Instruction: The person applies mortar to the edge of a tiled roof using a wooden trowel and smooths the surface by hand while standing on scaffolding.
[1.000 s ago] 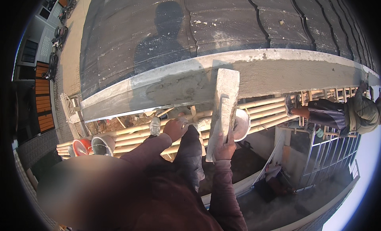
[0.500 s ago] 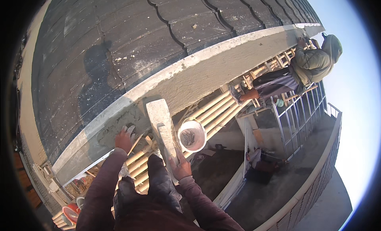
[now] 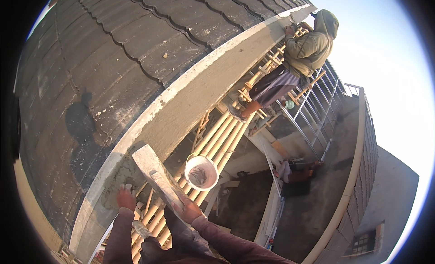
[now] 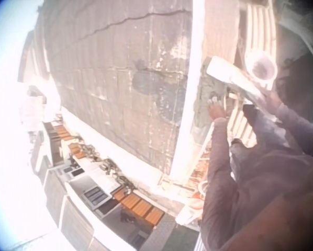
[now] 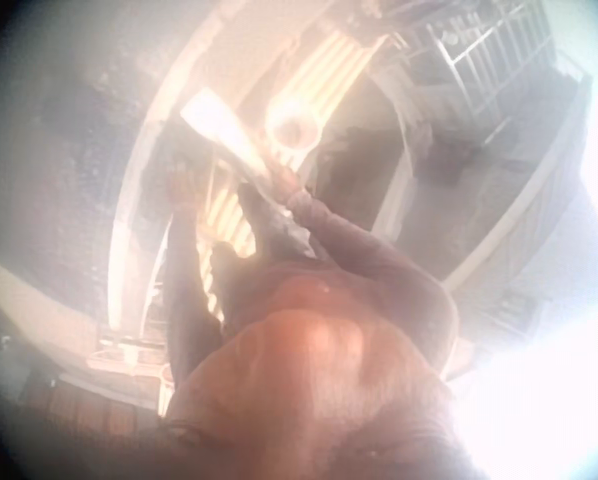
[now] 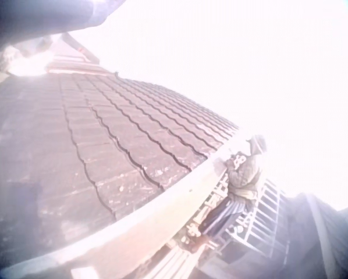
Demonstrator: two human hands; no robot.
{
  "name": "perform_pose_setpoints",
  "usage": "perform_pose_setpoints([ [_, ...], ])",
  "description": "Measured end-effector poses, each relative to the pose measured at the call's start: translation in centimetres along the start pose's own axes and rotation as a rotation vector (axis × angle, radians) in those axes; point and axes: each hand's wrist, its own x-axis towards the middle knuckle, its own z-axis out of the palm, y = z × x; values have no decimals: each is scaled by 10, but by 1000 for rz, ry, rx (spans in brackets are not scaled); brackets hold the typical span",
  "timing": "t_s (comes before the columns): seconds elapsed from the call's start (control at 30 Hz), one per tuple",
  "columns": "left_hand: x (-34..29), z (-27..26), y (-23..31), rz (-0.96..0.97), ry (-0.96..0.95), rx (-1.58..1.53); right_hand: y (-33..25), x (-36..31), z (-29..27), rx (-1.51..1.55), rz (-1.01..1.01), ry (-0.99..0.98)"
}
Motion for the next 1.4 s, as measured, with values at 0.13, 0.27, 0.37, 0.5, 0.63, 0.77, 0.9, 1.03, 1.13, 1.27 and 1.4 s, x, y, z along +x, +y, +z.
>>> perform_pose_setpoints([
  [0.13,-2,5,-4,45,54,-25,-4,-1,-1,26,-6,-10],
  [0.27,3,13,-1,83,56,-4,4,0,-3,6,0,-5],
  [0.37,0,22,6,69,135,25,12,3,-5,-8,1,-6],
  [0.5,-20,16,4,77,152,-212,-7,15,-5,38,-81,15],
  [0.63,-101,23,11,68,-13,-209,13,13,14,-7,-102,19],
  [0.77,-182,28,-60,-419,-131,-211,-12,14,36,-32,-159,-94],
  [0.9,-278,23,-149,-713,-138,-33,-26,11,80,-171,-266,-352],
  [1.03,-339,-8,-186,-844,-196,45,-26,36,97,-319,-291,-396],
  [1.13,-358,-11,-188,-944,-195,102,-21,66,71,-341,-278,-342],
  [1.27,-364,9,-175,-1027,-159,-24,-9,105,18,-281,-166,-188],
  [1.4,-358,19,-160,-1134,-156,-121,3,130,-19,-246,-228,89],
])
